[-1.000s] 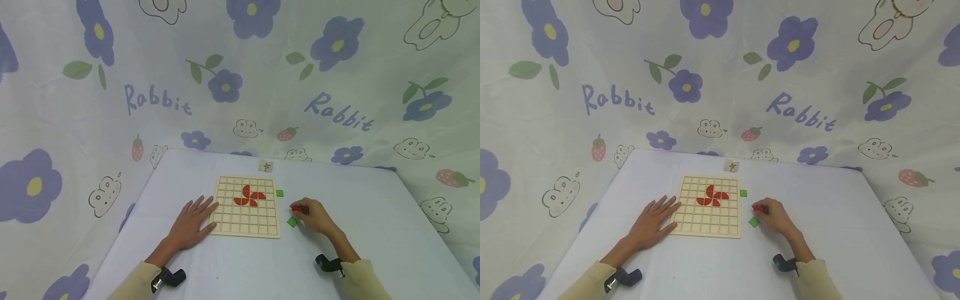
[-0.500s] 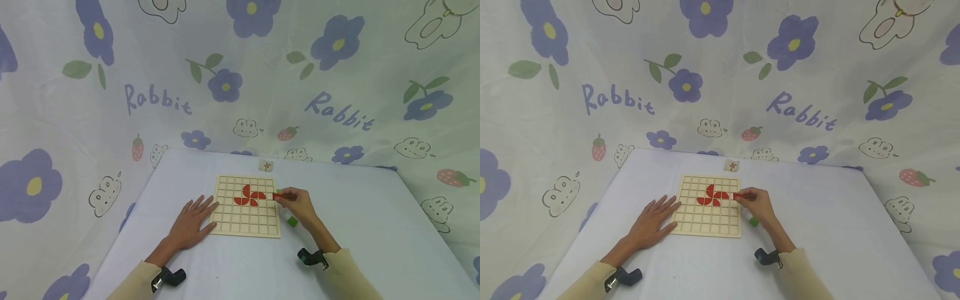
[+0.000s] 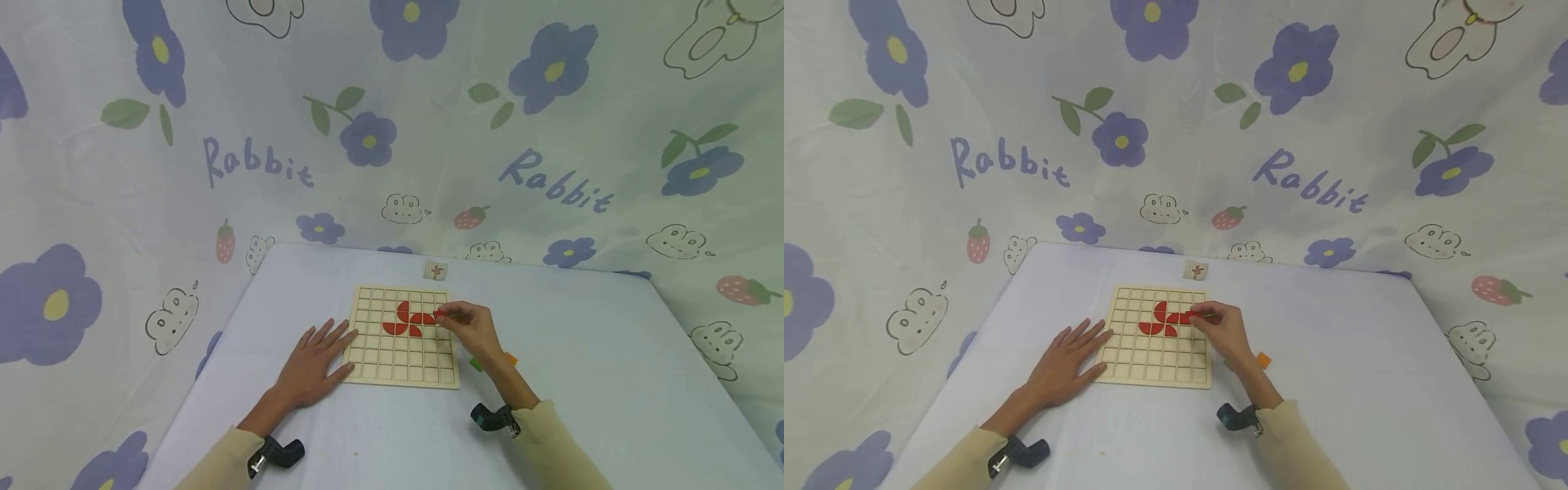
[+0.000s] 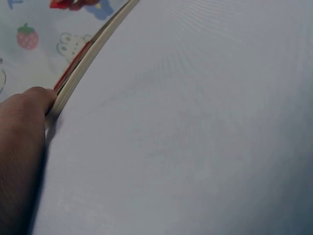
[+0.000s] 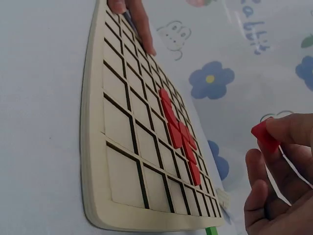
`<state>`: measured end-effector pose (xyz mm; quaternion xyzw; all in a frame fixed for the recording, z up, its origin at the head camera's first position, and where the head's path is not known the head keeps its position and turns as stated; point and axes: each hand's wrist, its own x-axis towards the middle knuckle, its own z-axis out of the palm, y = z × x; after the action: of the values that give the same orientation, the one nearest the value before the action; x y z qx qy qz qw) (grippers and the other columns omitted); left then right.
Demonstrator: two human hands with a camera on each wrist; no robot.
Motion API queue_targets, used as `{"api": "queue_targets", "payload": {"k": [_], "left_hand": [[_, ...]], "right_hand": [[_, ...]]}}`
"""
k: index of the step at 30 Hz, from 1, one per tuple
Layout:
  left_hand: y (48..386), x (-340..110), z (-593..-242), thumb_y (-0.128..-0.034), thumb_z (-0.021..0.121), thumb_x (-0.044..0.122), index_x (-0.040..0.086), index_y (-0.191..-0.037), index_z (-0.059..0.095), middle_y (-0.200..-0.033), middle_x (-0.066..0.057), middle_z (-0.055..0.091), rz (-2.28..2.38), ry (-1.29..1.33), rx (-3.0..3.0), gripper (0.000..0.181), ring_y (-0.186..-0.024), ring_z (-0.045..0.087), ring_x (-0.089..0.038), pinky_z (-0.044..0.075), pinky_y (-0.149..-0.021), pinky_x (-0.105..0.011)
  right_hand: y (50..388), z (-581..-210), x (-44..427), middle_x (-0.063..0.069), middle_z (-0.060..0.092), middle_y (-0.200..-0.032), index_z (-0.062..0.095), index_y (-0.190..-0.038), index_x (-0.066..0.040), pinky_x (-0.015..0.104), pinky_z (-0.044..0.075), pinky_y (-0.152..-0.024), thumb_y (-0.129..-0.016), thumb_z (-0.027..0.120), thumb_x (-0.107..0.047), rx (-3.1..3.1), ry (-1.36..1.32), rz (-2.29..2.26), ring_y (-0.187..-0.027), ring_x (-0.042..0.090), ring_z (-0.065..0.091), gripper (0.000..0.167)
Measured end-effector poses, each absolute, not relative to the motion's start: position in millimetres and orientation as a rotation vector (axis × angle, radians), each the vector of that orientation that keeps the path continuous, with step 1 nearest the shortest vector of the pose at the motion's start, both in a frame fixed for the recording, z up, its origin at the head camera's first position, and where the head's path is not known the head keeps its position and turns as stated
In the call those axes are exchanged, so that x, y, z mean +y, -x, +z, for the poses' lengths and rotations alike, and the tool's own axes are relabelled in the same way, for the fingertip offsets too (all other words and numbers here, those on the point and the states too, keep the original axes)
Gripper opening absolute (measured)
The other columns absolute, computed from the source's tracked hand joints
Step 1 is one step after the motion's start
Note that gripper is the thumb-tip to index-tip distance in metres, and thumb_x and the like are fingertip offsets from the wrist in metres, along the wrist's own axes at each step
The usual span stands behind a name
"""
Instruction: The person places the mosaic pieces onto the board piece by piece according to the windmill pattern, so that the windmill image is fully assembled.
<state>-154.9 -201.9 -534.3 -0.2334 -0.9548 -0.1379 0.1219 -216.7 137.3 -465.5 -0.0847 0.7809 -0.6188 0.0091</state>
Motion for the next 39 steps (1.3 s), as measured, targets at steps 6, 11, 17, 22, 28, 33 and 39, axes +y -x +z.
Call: {"api": "queue_targets", "payload": {"k": [6,11,17,22,28,33,39], "left_hand": [[155,-201,-534,-0.0987,0.044,0.056,0.021,-0.152,0.041,-0.158,-0.002,0.031,-0.411,0.682,-2.788,0.063,-0.146,0.021,-0.03,0.015,-0.116,-0.054],[156,-202,-534,-0.0988,0.044,0.055,0.021,-0.152,0.041,-0.158,-0.003,0.031,-0.403,0.682,-2.786,0.063,-0.146,0.021,-0.03,0.015,-0.116,-0.054],[156,-203,-534,-0.0988,0.044,0.056,0.022,-0.152,0.04,-0.158,-0.002,0.031,-0.394,0.678,-2.785,0.063,-0.146,0.021,-0.03,0.015,-0.116,-0.053],[156,-203,-536,-0.0987,0.044,0.056,0.022,-0.152,0.041,-0.159,-0.002,0.03,-0.402,0.679,-2.783,0.063,-0.146,0.021,-0.03,0.016,-0.116,-0.054],[157,-202,-537,-0.0986,0.043,0.057,0.023,-0.152,0.04,-0.159,-0.001,0.03,-0.384,0.682,-2.784,0.064,-0.147,0.02,-0.029,0.016,-0.116,-0.054],[157,-202,-537,-0.0985,0.044,0.056,0.023,-0.152,0.04,-0.159,-0.002,0.03,-0.397,0.679,-2.785,0.063,-0.147,0.021,-0.029,0.015,-0.116,-0.053],[156,-202,-536,-0.0986,0.044,0.056,0.023,-0.152,0.04,-0.159,-0.002,0.03,-0.394,0.679,-2.789,0.063,-0.147,0.021,-0.029,0.015,-0.116,-0.053]], "right_hand": [[209,-474,130,0.009,0.065,-0.088,0.072,-0.106,0.0,0.038,0.057,-0.07,-0.087,0.074,-0.004,2.413,0.24,-1.884,-0.08,0.03,0.065,0.02],[205,-482,123,0.007,0.06,-0.088,0.072,-0.113,-0.003,0.026,0.05,-0.063,-0.089,0.071,-0.003,2.497,0.353,-1.764,-0.076,0.026,0.06,0.024],[208,-494,111,-0.007,0.067,-0.08,0.078,-0.097,-0.012,0.028,0.053,-0.062,-0.083,0.081,-0.014,2.661,0.416,-1.51,-0.071,0.013,0.062,0.014],[206,-498,105,-0.008,0.067,-0.077,0.077,-0.089,-0.012,0.026,0.051,-0.059,-0.082,0.081,-0.013,2.78,0.537,-1.371,-0.068,0.009,0.06,0.008],[201,-498,107,-0.006,0.064,-0.084,0.078,-0.093,-0.011,0.025,0.046,-0.055,-0.08,0.084,-0.015,2.875,0.664,-1.25,-0.066,0.01,0.051,0.015],[201,-499,109,-0.011,0.059,-0.083,0.079,-0.095,-0.016,0.023,0.041,-0.052,-0.083,0.082,-0.024,2.931,0.887,-1.006,-0.065,0.008,0.046,0.014],[201,-498,108,-0.014,0.06,-0.082,0.08,-0.091,-0.02,0.021,0.043,-0.057,-0.083,0.081,-0.03,3.08,0.969,-0.756,-0.073,0.005,0.048,0.012]]}}
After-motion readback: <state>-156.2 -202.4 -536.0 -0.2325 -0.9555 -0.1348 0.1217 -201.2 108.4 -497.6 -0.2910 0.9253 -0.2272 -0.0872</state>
